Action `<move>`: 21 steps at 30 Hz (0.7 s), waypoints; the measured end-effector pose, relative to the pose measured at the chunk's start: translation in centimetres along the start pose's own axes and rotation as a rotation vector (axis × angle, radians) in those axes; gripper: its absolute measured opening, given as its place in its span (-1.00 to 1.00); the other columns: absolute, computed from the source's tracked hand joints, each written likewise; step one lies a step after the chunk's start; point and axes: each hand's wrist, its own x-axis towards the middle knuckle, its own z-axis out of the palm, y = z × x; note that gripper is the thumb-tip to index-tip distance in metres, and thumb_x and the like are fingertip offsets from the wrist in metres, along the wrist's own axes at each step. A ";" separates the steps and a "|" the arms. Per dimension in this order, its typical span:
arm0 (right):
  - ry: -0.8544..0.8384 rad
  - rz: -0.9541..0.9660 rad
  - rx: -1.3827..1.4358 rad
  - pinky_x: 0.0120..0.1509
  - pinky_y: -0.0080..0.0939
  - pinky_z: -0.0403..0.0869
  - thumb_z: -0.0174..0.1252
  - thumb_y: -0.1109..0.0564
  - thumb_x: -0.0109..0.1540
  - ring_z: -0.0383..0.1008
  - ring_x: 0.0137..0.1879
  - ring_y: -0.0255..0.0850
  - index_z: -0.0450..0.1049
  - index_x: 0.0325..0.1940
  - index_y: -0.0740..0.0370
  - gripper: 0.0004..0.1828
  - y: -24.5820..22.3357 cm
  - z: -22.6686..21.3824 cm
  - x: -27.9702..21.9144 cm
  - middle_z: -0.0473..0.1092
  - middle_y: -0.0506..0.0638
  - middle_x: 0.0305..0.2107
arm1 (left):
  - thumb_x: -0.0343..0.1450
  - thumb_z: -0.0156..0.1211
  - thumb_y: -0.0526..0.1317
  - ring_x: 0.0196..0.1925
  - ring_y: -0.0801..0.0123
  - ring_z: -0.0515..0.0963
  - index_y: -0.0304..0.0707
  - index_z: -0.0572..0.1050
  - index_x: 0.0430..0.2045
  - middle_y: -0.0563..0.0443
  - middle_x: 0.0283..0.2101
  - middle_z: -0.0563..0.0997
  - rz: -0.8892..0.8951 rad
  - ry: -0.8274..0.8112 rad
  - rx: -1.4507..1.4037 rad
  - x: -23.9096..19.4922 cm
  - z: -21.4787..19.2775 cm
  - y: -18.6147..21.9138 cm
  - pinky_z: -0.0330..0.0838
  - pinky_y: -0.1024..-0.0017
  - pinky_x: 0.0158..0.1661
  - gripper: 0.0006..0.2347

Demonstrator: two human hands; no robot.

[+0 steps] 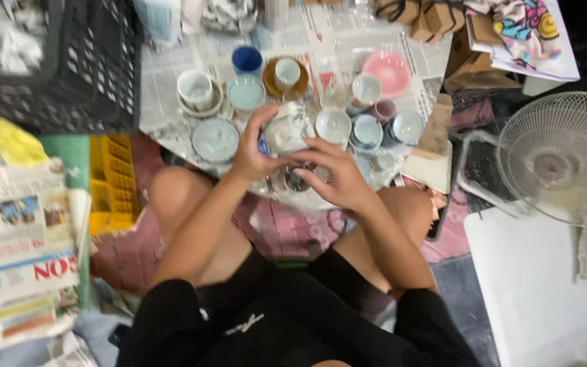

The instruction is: The person sits cross-legged and wraps individual ceramic cups and bowls with newspaper. They fold the paper around each item and place the wrapped pieces into a nearby crate.

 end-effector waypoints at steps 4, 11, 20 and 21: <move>0.105 0.107 0.442 0.05 -0.29 0.53 0.14 0.31 0.32 0.55 0.17 -0.09 0.43 0.21 0.34 -0.65 0.0 1.4 -4.6 0.26 0.22 0.27 | 0.26 0.58 0.06 0.45 0.11 0.38 -0.30 0.09 0.44 -0.24 0.42 0.31 -0.137 -0.124 -0.236 -1.2 0.3 3.0 0.31 0.20 0.41 -0.08; 0.306 0.124 0.598 -0.18 -0.40 0.43 0.06 0.28 0.38 0.42 -0.23 -0.31 0.46 0.12 0.32 -0.77 2.5 5.3 -12.2 0.28 0.13 0.21 | 0.49 0.16 0.26 0.38 0.18 0.39 -0.35 0.18 0.44 -0.21 0.32 0.35 -0.389 -0.077 -0.579 -7.7 1.6 7.7 0.26 0.24 0.44 -0.25; 0.222 0.025 0.136 0.28 -0.06 0.42 0.27 0.02 0.22 0.29 0.29 -0.01 0.47 0.24 0.20 -0.48 5.9 9.2 -15.0 0.19 0.18 0.29 | 0.55 -0.20 0.12 0.25 0.11 0.53 -0.40 0.29 0.28 -0.22 0.19 0.53 -0.839 0.311 -1.184 -17.2 4.0 -0.1 0.38 0.17 0.29 -0.44; 0.186 0.008 0.090 0.37 0.00 0.38 0.29 -0.02 0.20 0.24 0.36 0.04 0.47 0.26 0.20 -0.43 5.6 9.4 -15.3 0.17 0.20 0.32 | 0.56 -0.18 0.09 0.25 0.14 0.53 -0.40 0.29 0.27 -0.20 0.19 0.52 -0.786 0.233 -1.087 -17.4 4.2 -0.3 0.37 0.19 0.29 -0.47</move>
